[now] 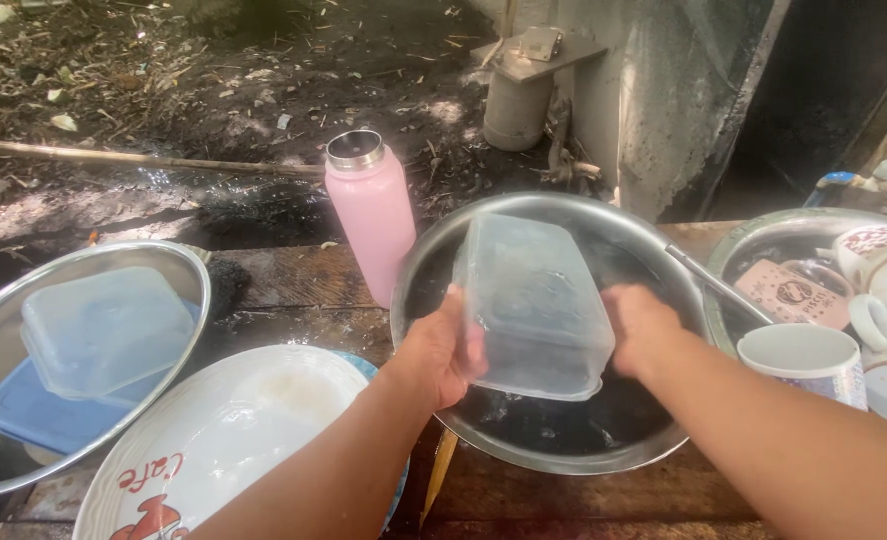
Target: Washing and rinsing plastic containers, plates, and a water bottle in a basin outdoors.
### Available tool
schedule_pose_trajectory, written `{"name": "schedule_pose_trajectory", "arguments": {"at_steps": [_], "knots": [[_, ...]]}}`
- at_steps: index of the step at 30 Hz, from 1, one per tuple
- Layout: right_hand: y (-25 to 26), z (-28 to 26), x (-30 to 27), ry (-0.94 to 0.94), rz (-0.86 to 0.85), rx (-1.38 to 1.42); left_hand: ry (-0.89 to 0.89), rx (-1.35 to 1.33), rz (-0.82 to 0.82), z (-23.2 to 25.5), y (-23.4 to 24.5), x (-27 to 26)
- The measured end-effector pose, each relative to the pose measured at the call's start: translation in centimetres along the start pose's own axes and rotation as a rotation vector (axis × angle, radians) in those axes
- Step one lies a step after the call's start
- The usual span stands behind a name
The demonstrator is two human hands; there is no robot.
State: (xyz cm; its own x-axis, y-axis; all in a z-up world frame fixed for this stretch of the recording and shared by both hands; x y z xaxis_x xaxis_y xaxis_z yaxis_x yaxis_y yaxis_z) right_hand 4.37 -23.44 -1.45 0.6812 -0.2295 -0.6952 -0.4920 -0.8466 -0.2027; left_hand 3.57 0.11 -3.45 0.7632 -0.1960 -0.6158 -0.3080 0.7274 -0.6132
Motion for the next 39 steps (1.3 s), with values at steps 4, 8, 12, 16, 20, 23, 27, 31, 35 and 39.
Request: {"name": "schedule_pose_trajectory", "arguments": {"at_steps": [4,8,12,16,20,23,27,31,35,39], "knots": [[0.9,-2.5,-0.2,0.124,0.018,0.296,-0.037,0.208,0.123,-0.4,-0.3,-0.4],[-1.1,-5.1,-1.0,0.312,-0.311,0.357,-0.014,0.213,0.23,-1.3,0.6,1.6],[-6.3,-2.5,-6.2,0.881,-0.423,-0.889,-0.086,0.246,0.206,-1.6,0.7,3.2],[-8.6,1.8,-8.8,1.207,-0.263,-1.629,-0.131,0.318,0.071,-1.8,1.9,5.0],[-8.6,-1.0,-6.4,0.969,-0.076,-1.685,-0.17,0.347,0.224,-1.1,0.9,2.9],[-4.2,-2.0,0.1,0.813,0.161,-1.463,-0.164,0.412,0.269,-0.2,0.4,1.4],[0.7,-1.4,2.1,0.691,0.333,-0.965,-0.129,0.325,0.239,-0.4,0.1,1.7],[0.4,-0.2,-2.4,0.462,0.433,-0.637,-0.168,0.451,0.354,-0.1,0.8,2.2],[2.3,-0.4,2.9,0.322,0.19,-0.154,-0.234,0.4,0.28,0.3,0.2,1.7],[-0.1,-2.4,1.3,0.158,-0.209,0.563,-0.115,0.269,0.345,0.0,0.5,1.2]]}}
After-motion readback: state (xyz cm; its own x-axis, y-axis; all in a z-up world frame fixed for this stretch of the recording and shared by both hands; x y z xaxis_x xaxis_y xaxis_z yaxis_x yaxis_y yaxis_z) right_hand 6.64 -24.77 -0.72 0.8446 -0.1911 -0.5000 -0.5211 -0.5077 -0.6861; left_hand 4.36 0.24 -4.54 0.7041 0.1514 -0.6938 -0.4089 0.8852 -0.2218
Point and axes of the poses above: each hand's wrist, its own x-axis towards the middle knuckle, its own y-axis out of the back of the hand, z = x × y, the point moved 5 cm from there along x, towards the middle knuckle, and after that the axes turned 6 degrees about -x, right-handed, at the moved point
